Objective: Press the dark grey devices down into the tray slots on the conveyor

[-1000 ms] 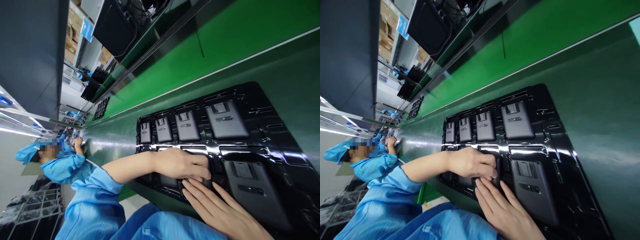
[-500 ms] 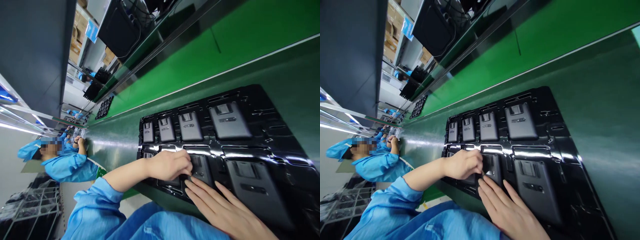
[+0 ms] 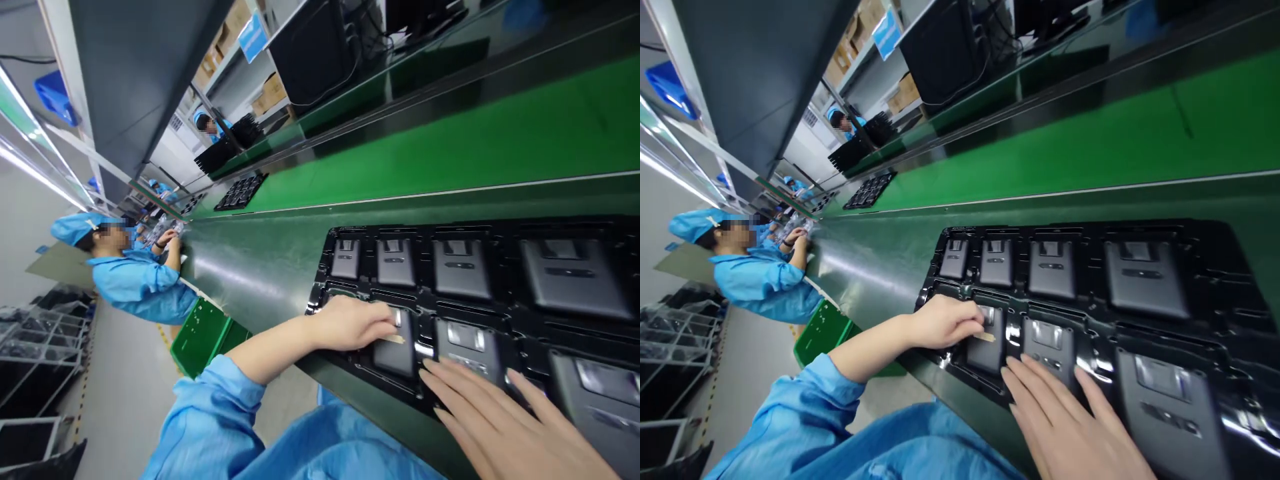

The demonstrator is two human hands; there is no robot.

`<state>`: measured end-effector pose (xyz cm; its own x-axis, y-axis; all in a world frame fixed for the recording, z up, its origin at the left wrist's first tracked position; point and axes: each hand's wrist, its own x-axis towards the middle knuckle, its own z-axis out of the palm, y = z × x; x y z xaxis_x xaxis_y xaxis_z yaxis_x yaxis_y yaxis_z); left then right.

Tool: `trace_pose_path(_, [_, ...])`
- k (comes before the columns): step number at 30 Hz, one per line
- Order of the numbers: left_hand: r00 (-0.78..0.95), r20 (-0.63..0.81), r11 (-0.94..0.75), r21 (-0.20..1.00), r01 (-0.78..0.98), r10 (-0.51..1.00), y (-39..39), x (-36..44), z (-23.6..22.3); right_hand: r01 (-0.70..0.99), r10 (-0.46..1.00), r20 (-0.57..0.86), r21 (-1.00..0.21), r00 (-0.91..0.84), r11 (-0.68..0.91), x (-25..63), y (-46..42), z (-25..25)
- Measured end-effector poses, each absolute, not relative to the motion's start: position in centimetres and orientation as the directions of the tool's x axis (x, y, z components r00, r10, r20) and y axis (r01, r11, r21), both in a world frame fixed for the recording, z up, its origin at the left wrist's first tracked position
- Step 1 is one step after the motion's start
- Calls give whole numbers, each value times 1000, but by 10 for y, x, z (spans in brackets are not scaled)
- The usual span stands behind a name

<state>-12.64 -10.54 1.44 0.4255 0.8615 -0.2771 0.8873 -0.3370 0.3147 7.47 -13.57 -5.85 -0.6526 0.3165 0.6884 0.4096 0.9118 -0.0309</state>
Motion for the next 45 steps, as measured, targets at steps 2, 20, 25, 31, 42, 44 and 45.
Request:
trace_pose_path(2, [532,-270,-477,244,844,802,-102,-123,13,404,324,674,-42,-664,914,59,-138,-49])
trace_pose_path(20, [795,-374,-701,385,601,477,-66,-118,18,326,237,641,22,-730,945,43,-131,-51])
trace_pose_path(25, [759,-435,-716,301,630,485,-68,-116,17,350,302,643,-57,-703,935,41,-135,-50])
trace_pose_path(31, [741,-437,-755,184,629,511,-76,-119,14,353,310,656,-71,-688,933,43,-136,-50])
trace_pose_path(42, [554,-138,-371,609,701,821,-110,-172,17,329,258,634,-6,-729,944,44,-133,-54])
trace_pose_path(44, [474,-102,-240,759,606,875,-119,-170,13,330,285,634,-49,-718,943,43,-133,-52])
trace_pose_path(45, [437,-98,-172,826,537,894,-124,-168,10,347,324,637,-94,-699,933,42,-132,-50])
